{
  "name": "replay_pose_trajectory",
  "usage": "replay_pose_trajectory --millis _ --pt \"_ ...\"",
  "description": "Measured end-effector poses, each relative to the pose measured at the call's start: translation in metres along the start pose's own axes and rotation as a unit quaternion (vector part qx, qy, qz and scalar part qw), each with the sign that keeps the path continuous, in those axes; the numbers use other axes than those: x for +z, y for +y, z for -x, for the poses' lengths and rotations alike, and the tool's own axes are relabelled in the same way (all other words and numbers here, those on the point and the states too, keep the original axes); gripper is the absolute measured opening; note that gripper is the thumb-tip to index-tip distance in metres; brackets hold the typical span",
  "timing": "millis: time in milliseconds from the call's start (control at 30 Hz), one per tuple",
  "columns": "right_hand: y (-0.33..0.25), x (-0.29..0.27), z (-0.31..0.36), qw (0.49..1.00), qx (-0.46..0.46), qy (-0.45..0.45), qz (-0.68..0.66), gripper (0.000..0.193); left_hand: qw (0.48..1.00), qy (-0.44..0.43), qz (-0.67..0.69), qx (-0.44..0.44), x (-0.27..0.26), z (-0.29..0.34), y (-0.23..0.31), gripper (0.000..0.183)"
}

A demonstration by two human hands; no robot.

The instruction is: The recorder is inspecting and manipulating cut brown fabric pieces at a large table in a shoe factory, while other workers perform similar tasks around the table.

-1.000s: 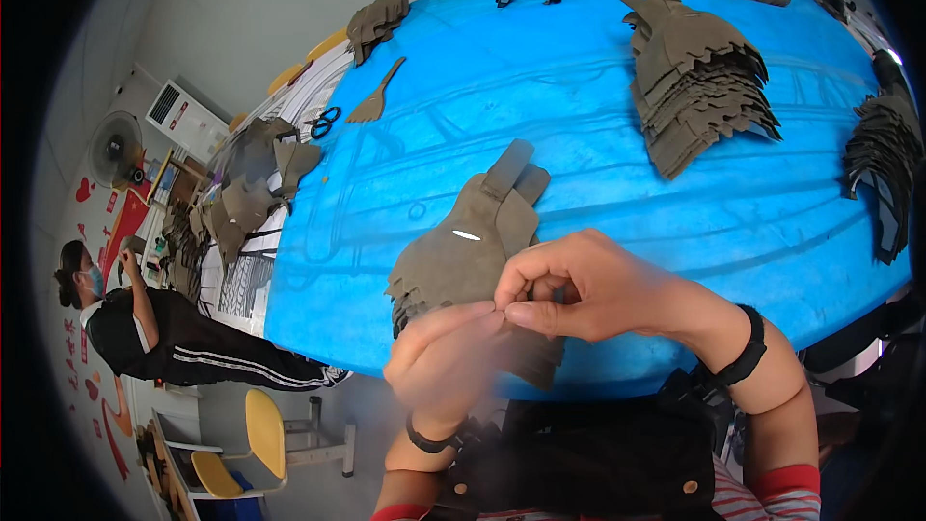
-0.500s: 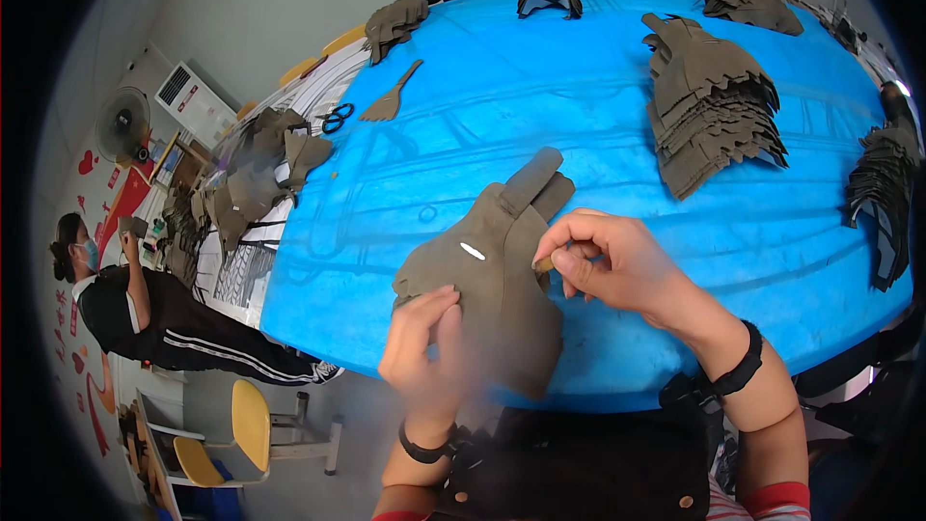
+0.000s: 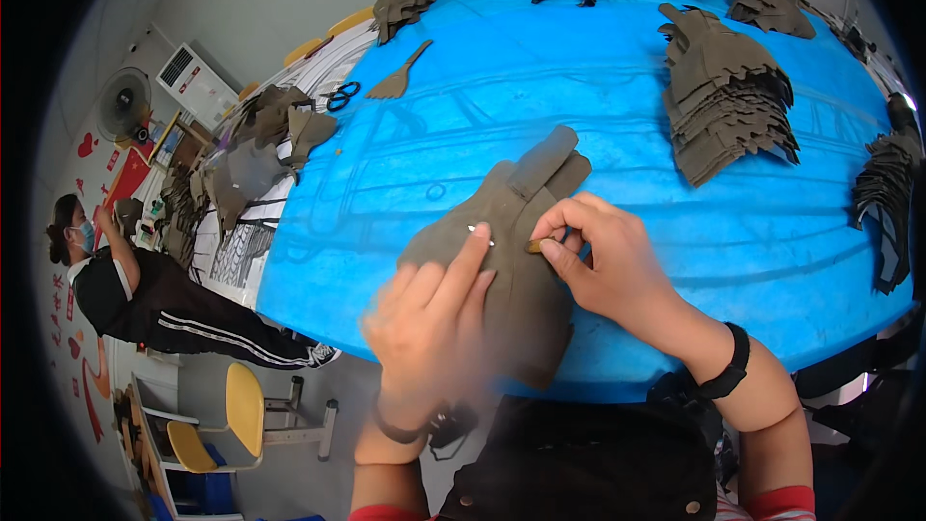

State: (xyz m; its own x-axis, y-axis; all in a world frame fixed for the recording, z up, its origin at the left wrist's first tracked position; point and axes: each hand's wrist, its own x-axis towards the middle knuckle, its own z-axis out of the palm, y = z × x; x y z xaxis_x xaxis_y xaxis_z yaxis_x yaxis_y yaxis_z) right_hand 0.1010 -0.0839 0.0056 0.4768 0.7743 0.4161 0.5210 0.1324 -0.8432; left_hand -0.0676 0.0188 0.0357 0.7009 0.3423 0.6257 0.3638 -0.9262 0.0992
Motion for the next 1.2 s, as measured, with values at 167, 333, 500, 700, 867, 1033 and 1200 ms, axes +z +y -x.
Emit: replay_pose_trajectory --millis 167,333,500,700,867,1033,1200 --pt "0.006 0.009 -0.005 0.998 0.009 0.057 0.025 0.006 0.989 0.006 0.079 0.122 0.028 -0.020 -0.028 0.028" --pt "0.018 0.007 -0.008 0.996 0.039 0.068 0.043 0.007 0.981 -0.034 0.181 0.054 0.044 0.003 -0.038 0.036" --pt "0.013 0.011 -0.010 0.994 0.017 0.089 0.061 0.007 0.993 0.017 0.104 0.047 0.049 0.009 -0.035 0.053" --pt "0.010 0.015 -0.013 0.987 0.006 0.106 0.124 0.011 0.990 -0.011 0.141 0.016 0.054 0.014 -0.035 0.058" --pt "0.001 0.017 -0.010 0.987 -0.029 0.070 0.139 0.009 0.992 -0.007 0.126 0.015 0.054 0.014 -0.033 0.060" --pt "0.002 0.020 -0.009 0.991 -0.046 0.047 0.119 0.009 0.991 -0.003 0.129 0.018 0.057 0.013 -0.034 0.060" --pt "-0.001 0.019 -0.005 0.992 -0.080 0.031 0.091 0.010 0.994 0.054 0.089 0.014 0.057 0.013 -0.030 0.050"
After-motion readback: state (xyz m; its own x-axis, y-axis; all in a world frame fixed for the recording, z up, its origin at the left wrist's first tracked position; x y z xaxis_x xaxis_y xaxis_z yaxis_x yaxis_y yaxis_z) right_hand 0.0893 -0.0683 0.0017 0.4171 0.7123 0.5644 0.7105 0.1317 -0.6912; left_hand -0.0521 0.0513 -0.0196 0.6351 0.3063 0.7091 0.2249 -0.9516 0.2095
